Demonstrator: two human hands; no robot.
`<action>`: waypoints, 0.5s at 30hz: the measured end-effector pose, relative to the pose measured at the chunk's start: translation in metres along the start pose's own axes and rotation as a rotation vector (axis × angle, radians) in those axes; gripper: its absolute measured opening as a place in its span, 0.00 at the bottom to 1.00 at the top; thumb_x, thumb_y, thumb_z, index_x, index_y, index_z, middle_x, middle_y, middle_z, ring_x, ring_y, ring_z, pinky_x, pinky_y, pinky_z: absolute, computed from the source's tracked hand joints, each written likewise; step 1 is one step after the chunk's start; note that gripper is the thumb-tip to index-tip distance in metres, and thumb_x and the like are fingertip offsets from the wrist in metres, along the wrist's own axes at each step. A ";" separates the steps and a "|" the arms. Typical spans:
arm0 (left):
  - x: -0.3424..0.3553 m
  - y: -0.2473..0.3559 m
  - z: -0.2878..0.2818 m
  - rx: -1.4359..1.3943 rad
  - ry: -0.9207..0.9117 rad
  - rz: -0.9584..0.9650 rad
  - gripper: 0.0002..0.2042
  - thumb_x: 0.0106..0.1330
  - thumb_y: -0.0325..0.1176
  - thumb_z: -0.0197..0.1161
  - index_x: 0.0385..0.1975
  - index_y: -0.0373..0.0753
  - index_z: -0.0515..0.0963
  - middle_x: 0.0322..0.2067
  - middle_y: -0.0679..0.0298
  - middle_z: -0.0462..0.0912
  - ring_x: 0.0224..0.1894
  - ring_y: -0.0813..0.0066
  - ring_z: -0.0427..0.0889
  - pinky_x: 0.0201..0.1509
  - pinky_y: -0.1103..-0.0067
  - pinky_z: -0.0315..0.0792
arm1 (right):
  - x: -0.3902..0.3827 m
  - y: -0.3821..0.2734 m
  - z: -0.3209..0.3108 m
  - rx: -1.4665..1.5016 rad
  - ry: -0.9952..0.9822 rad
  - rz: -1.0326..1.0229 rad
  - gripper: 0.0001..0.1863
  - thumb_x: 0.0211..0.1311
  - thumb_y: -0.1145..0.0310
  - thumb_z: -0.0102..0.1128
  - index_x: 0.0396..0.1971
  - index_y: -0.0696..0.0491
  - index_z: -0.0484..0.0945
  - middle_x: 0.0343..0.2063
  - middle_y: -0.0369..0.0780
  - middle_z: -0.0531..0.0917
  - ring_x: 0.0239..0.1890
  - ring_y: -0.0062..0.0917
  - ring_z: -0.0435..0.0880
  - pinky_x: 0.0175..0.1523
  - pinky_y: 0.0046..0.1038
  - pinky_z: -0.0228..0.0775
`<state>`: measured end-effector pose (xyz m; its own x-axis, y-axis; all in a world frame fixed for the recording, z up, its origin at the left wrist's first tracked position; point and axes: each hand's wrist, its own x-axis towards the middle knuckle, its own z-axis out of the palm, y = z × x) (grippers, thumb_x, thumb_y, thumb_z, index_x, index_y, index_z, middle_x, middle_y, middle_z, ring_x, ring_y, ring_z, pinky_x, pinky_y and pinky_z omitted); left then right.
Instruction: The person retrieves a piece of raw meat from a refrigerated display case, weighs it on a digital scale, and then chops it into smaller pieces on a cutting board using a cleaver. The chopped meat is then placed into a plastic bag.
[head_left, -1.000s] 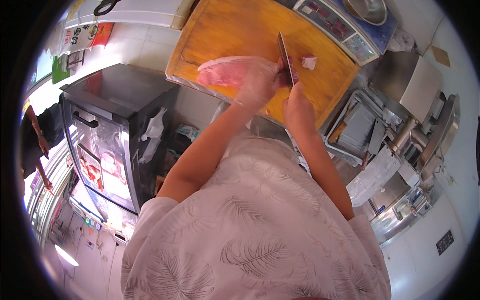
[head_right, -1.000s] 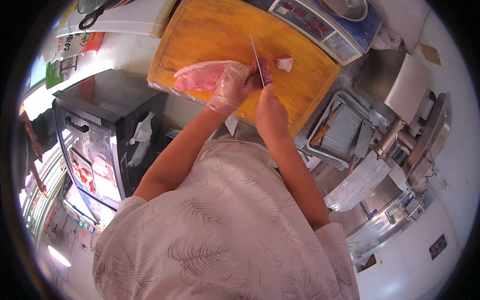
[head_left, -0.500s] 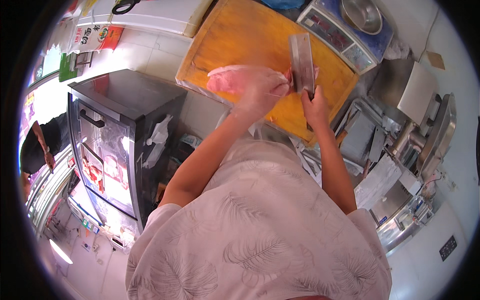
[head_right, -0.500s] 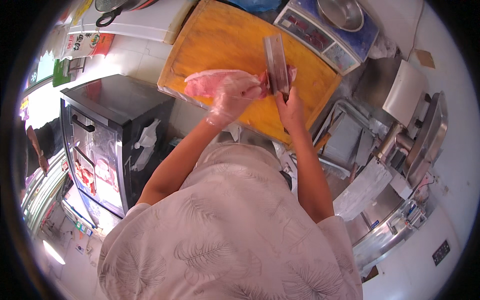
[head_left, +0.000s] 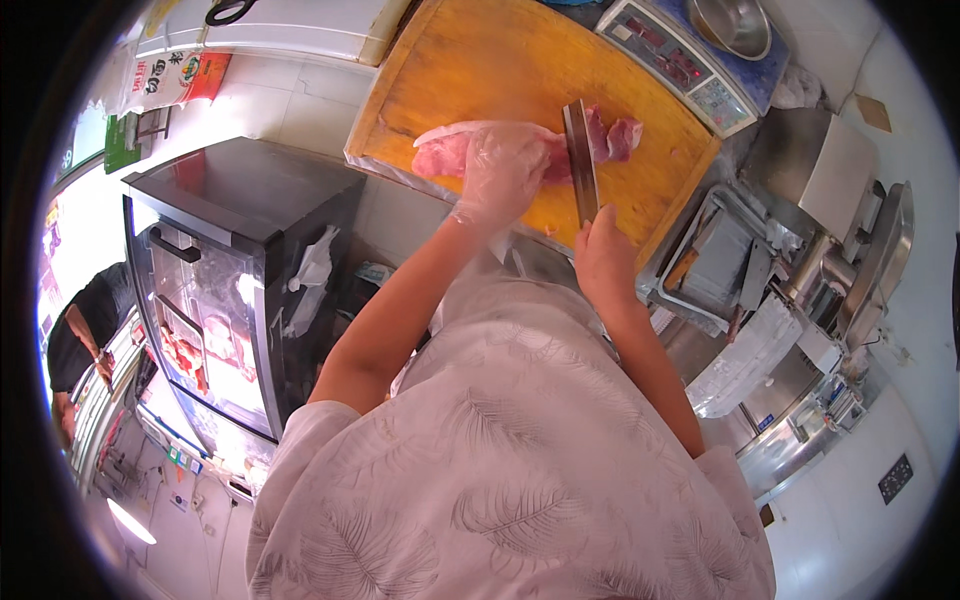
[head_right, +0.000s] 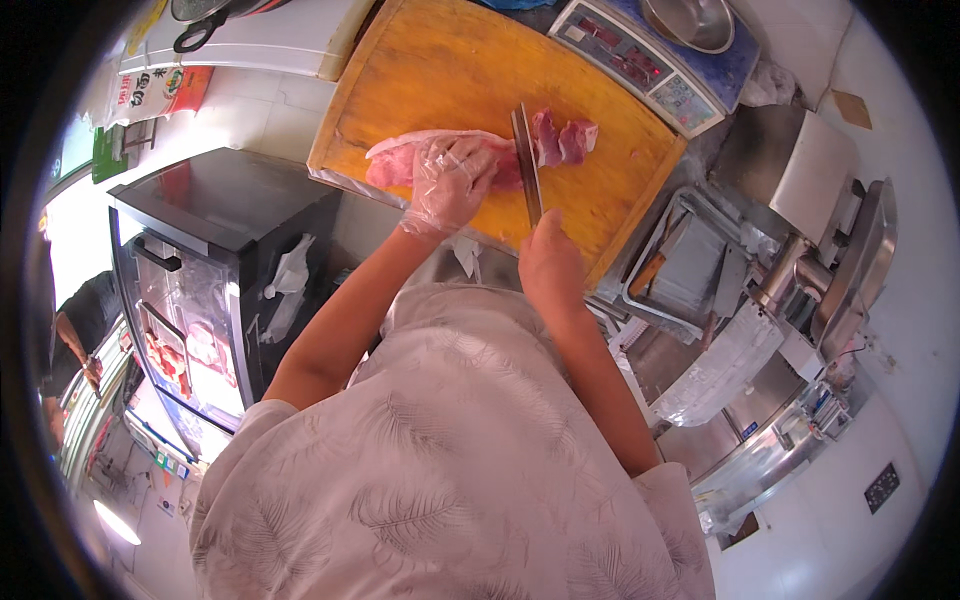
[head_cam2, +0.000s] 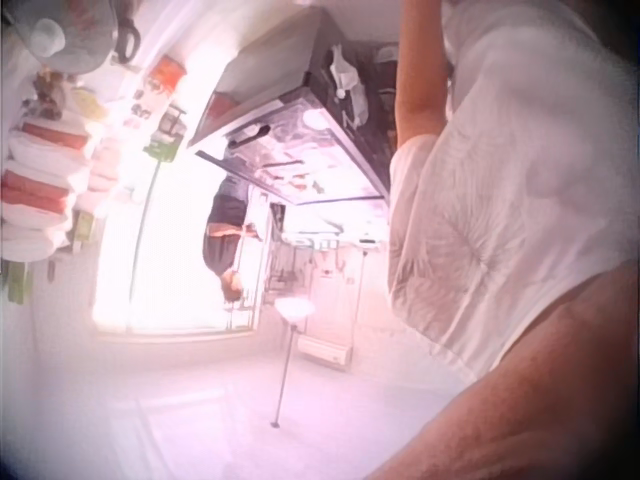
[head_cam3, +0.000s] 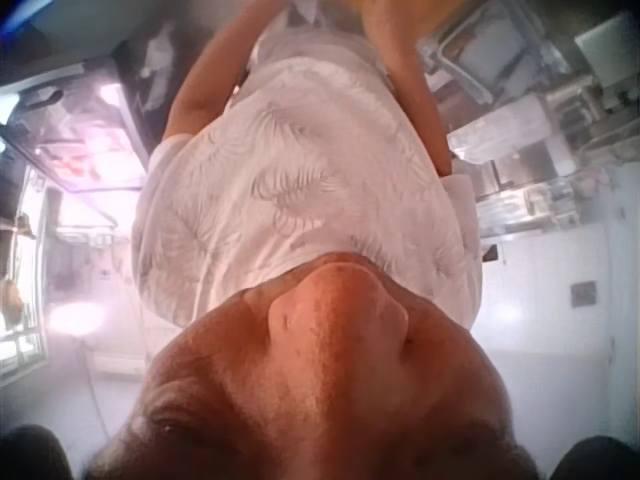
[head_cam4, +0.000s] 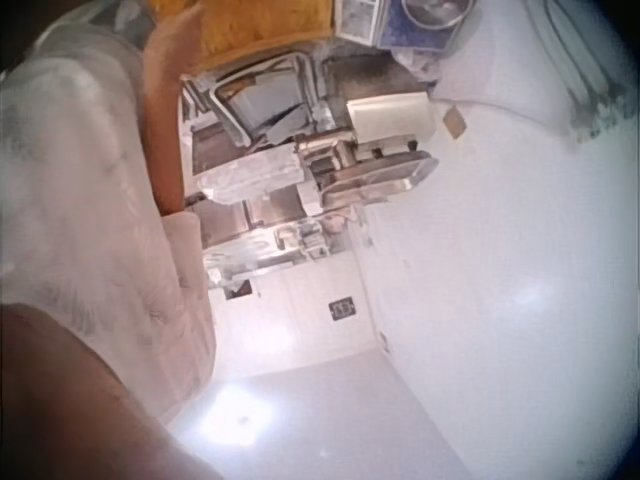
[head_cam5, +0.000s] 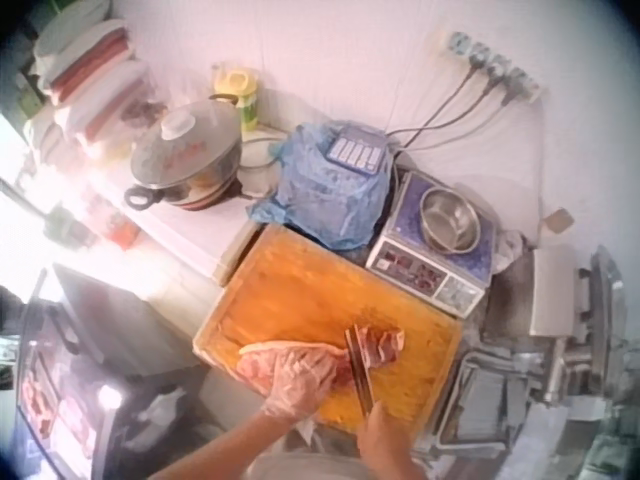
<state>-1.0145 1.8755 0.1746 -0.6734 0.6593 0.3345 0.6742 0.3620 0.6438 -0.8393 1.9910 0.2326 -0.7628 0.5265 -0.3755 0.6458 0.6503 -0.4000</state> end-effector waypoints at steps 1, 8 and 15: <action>-0.001 -0.003 0.003 0.006 -0.016 -0.010 0.08 0.60 0.31 0.73 0.39 0.44 0.87 0.43 0.63 0.87 0.50 0.55 0.82 0.57 0.60 0.73 | 0.005 -0.002 0.003 0.002 -0.026 0.001 0.17 0.75 0.70 0.56 0.55 0.67 0.69 0.30 0.62 0.84 0.37 0.63 0.85 0.40 0.58 0.75; 0.003 -0.007 0.005 0.015 -0.033 0.000 0.07 0.58 0.29 0.64 0.33 0.38 0.86 0.43 0.61 0.91 0.48 0.54 0.87 0.53 0.59 0.79 | 0.051 -0.004 0.038 0.022 -0.001 -0.016 0.23 0.73 0.71 0.57 0.60 0.68 0.66 0.35 0.65 0.84 0.40 0.65 0.84 0.43 0.59 0.76; 0.001 0.002 -0.009 -0.094 0.007 -0.002 0.08 0.62 0.30 0.67 0.40 0.40 0.87 0.45 0.61 0.90 0.49 0.54 0.86 0.56 0.60 0.76 | 0.083 0.026 0.026 0.339 0.013 -0.054 0.16 0.75 0.67 0.59 0.53 0.60 0.71 0.39 0.62 0.85 0.41 0.65 0.84 0.43 0.59 0.74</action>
<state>-1.0165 1.8707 0.1827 -0.6774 0.6535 0.3377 0.6414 0.3000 0.7061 -0.8848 2.0367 0.1694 -0.7953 0.5042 -0.3365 0.5772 0.4600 -0.6747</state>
